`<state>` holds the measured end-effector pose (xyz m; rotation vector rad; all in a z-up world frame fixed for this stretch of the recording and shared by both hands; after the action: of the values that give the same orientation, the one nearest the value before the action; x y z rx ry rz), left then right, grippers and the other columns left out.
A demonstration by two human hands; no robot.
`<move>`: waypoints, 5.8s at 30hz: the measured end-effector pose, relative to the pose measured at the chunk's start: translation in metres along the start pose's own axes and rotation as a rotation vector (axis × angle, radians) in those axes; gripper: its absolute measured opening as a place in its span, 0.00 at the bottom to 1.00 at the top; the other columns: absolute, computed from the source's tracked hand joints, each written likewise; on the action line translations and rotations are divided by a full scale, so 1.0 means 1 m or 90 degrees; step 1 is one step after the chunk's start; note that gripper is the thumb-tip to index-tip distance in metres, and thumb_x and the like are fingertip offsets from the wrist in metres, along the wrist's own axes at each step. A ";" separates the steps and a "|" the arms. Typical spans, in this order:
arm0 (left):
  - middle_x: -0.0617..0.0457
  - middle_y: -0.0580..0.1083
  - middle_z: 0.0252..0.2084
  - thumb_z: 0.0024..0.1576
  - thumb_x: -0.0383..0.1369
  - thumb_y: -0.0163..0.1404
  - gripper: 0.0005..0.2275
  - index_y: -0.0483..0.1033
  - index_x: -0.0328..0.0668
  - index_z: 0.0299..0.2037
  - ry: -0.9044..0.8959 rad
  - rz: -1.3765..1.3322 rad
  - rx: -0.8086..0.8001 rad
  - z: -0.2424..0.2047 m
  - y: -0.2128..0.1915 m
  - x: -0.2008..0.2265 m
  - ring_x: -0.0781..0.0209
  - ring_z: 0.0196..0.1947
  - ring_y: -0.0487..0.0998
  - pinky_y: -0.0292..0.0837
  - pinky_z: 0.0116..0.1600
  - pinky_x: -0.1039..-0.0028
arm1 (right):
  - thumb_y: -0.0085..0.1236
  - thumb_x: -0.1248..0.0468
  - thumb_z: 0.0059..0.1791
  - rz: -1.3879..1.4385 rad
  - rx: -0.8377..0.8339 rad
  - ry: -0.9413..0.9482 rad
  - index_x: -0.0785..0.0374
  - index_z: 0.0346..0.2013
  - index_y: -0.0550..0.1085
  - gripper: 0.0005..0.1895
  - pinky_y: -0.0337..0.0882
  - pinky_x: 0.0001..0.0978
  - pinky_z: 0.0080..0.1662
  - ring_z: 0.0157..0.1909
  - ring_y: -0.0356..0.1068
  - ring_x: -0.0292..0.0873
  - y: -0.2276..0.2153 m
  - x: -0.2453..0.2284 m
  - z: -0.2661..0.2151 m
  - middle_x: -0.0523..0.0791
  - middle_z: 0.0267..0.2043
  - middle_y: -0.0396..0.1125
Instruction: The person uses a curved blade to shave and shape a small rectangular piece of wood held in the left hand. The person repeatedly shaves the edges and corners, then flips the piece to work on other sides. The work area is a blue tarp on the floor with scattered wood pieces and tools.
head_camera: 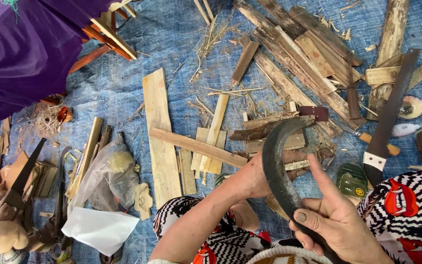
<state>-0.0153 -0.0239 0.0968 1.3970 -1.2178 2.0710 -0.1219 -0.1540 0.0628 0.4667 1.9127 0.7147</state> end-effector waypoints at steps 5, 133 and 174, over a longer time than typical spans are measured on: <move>0.39 0.78 0.50 0.63 0.26 0.50 0.13 0.72 0.31 0.56 0.003 -0.020 -0.029 0.014 0.002 0.002 0.40 0.49 0.81 0.79 0.56 0.53 | 0.53 0.74 0.47 -0.005 0.152 -0.016 0.50 0.76 0.64 0.41 0.58 0.30 0.11 0.13 0.60 0.45 -0.038 0.001 0.001 0.57 0.21 0.68; 0.43 0.72 0.56 0.52 0.20 0.61 0.24 0.64 0.36 0.57 0.101 0.204 0.133 -0.034 0.031 0.010 0.41 0.51 0.77 0.61 0.60 0.51 | 0.59 0.75 0.45 0.044 0.166 -0.054 0.57 0.57 0.75 0.25 0.61 0.34 0.05 0.06 0.65 0.51 -0.022 0.020 -0.005 0.63 0.14 0.67; 0.49 0.80 0.49 0.44 0.14 0.64 0.18 0.76 0.39 0.41 0.109 0.188 0.111 -0.047 0.042 0.024 0.48 0.57 0.80 0.65 0.64 0.56 | 0.60 0.74 0.46 0.056 0.197 -0.038 0.61 0.38 0.70 0.10 0.63 0.36 0.03 0.06 0.68 0.54 -0.036 0.038 -0.012 0.65 0.15 0.68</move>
<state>-0.0813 -0.0132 0.0923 1.1337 -1.2596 2.4942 -0.1491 -0.1611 0.0175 0.7604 1.9624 0.4543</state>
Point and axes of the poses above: each hand's wrist, its own z-axis towards the middle knuckle, its own y-axis out of the palm, x = y × z, the point moved 5 cm from there along z, towards the middle knuckle
